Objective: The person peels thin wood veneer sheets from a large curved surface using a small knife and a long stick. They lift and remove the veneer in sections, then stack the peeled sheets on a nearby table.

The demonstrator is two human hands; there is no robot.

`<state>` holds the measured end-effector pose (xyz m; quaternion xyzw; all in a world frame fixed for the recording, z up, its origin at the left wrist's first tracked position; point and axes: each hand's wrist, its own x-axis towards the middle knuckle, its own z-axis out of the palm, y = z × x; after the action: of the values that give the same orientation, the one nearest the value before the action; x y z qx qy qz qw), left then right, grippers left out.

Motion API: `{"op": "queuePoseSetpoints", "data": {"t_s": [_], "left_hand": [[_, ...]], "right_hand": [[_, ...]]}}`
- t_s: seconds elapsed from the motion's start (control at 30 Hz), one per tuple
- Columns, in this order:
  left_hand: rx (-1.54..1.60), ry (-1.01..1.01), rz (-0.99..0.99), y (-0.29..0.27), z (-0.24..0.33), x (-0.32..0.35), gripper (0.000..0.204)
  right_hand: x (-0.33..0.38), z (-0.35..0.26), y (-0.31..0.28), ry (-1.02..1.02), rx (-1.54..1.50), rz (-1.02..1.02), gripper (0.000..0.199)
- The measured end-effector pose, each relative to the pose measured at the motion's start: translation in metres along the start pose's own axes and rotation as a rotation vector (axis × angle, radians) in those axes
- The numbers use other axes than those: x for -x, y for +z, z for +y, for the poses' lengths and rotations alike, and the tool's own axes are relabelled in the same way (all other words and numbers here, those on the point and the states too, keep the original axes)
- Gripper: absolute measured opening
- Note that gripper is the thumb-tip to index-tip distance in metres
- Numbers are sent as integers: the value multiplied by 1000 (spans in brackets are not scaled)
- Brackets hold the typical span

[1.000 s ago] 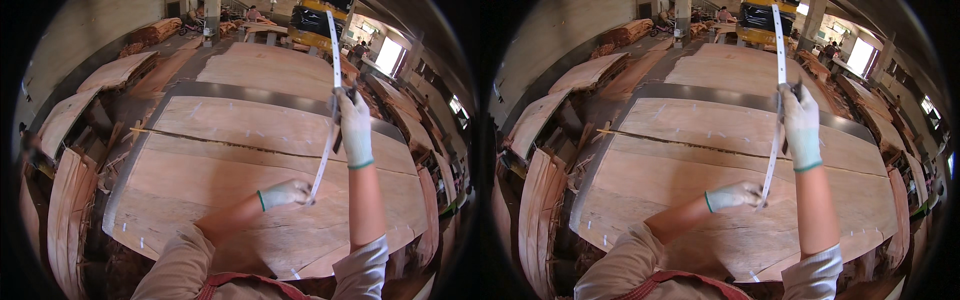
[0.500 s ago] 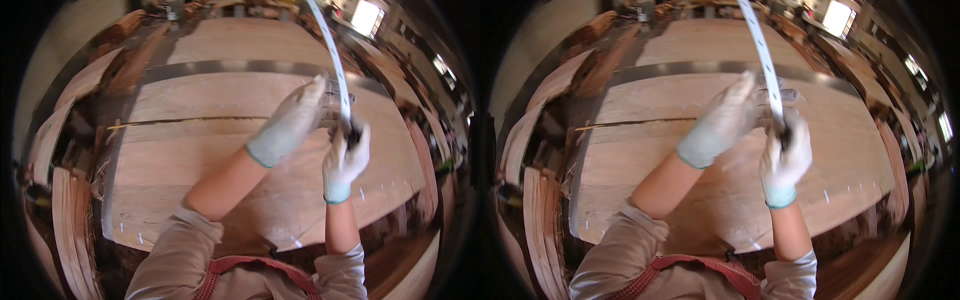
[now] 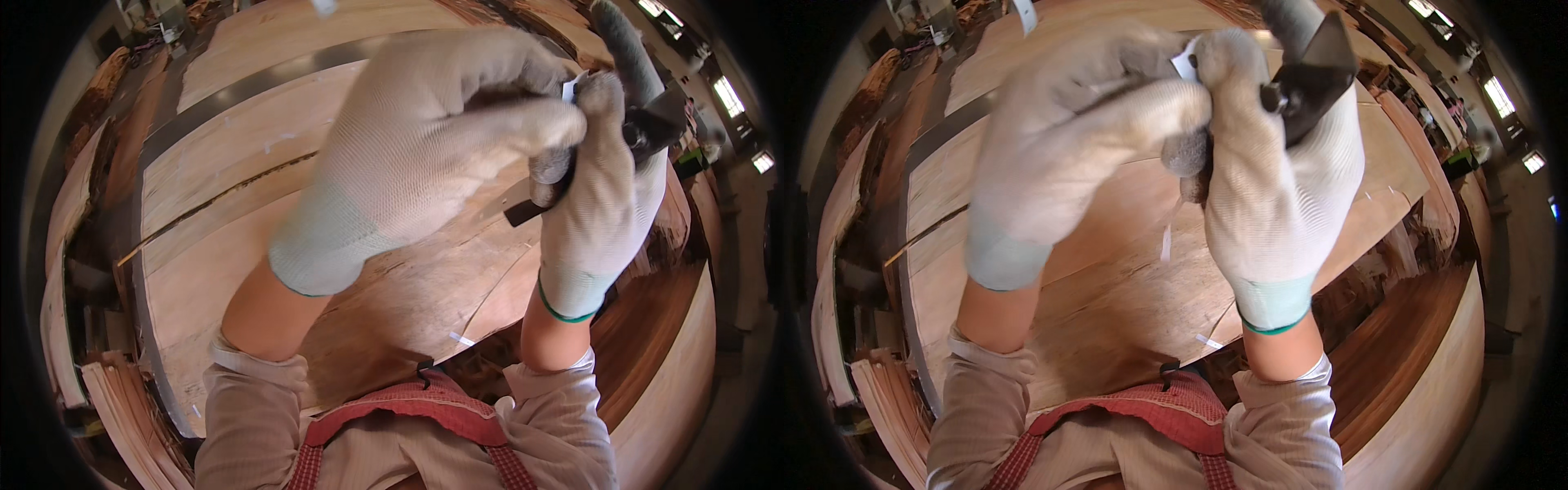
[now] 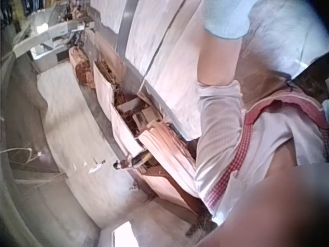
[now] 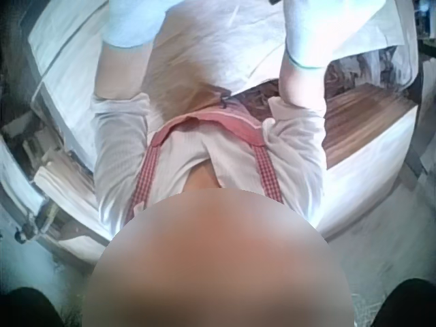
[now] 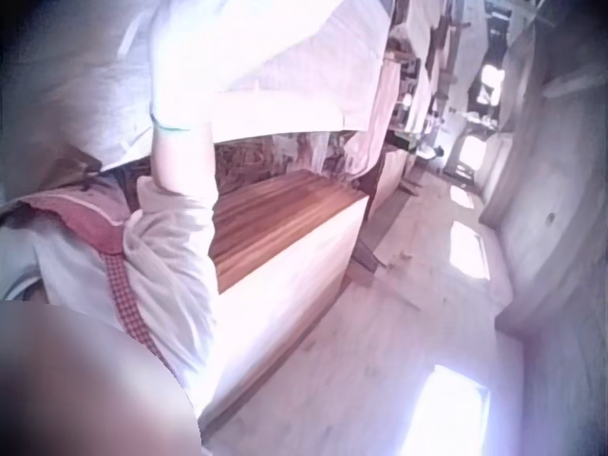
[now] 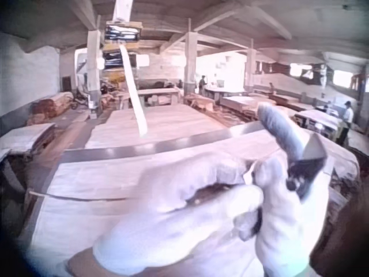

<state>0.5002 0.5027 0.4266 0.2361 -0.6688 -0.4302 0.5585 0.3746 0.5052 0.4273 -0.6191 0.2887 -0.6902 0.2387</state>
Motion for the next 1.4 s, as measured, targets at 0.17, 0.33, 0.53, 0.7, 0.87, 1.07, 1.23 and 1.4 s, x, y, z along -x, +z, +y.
{"op": "queuePoseSetpoints", "data": {"t_s": [0.17, 0.33, 0.53, 0.7, 0.87, 1.07, 1.23, 1.4], "left_hand": [[-125, -2, 171, -29, -71, -33, 16], [-102, -428, 182, -55, -300, -15, 14], [-688, -398, 225, -24, -482, -14, 9], [-1052, -176, 281, -17, -543, -65, 9], [-1163, -298, 162, -10, -558, -61, 20], [-981, -399, 51, -18, -524, -61, 40], [260, -658, 26, -16, -441, -33, 62], [486, -480, 202, -7, -230, 47, 35]], "right_hand": [[-9, 63, -22, 469, -307, -216, 42], [84, 246, -71, 1093, -33, -234, 19], [122, 376, -105, 1219, 137, -97, 17], [100, 439, -104, 1292, 125, 37, 16], [121, 470, -114, 1238, 274, -34, 19], [23, 438, -169, 801, 1006, -419, 22], [5, 318, -158, 516, 628, -285, 15], [65, 216, -86, 181, 473, -686, 30]]}}
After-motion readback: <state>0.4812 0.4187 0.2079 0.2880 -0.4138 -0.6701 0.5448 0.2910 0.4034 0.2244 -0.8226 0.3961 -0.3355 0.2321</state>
